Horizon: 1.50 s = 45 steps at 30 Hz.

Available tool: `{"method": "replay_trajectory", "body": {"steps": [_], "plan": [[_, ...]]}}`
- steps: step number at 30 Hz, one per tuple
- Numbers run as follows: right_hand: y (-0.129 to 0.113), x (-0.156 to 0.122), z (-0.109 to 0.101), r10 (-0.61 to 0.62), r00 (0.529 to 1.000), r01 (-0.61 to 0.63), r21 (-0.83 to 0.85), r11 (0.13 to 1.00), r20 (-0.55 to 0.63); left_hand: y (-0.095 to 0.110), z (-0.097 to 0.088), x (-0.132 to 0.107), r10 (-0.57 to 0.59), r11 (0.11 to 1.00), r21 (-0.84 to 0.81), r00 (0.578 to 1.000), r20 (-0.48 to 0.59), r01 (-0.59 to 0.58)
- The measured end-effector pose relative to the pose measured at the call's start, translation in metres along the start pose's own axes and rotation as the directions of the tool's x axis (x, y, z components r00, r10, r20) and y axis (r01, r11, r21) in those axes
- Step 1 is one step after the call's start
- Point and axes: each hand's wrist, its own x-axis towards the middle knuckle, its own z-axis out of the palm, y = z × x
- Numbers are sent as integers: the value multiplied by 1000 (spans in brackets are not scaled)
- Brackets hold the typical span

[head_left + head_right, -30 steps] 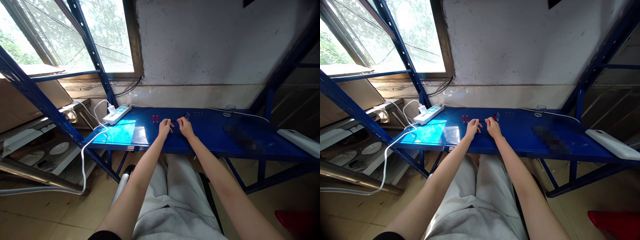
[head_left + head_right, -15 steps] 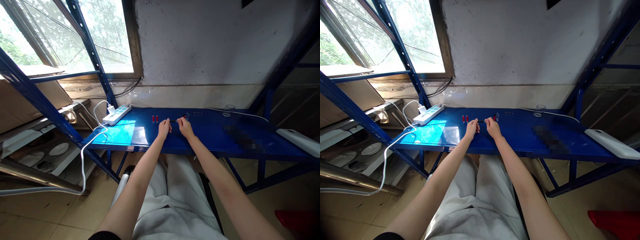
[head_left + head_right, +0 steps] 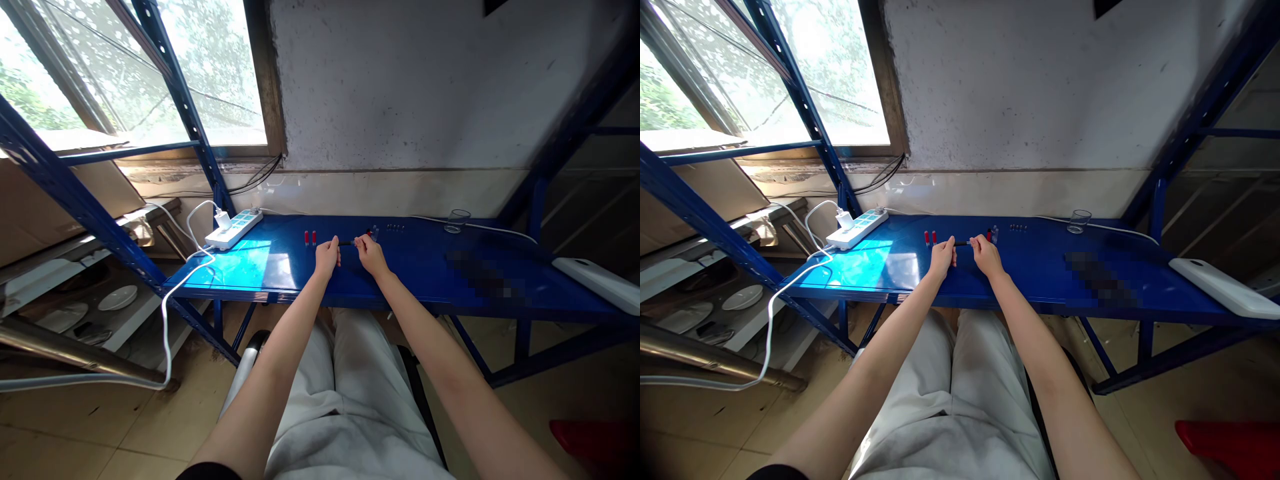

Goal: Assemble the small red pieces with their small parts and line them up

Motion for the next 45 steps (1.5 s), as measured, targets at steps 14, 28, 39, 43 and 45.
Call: {"method": "replay_trajectory", "body": {"steps": [14,28,39,43,45], "plan": [[3,0,0,33,999,-33,1,999,6,0,2,1,140,990,15,986,92,-142],[-1,0,-5,52,993,-49,36,998,-104,2,-2,2,65,998,-21,995,-79,-67],[0,0,-5,52,992,-46,53,998,-118,8,1,-4,82,997,-7,992,98,-82],[3,1,0,28,1000,-28,75,997,6,6,1,-2,107,994,-33,992,66,-105],[5,1,3,28,999,-32,108,994,39,4,0,0,109,993,-45,993,44,-107]]}}
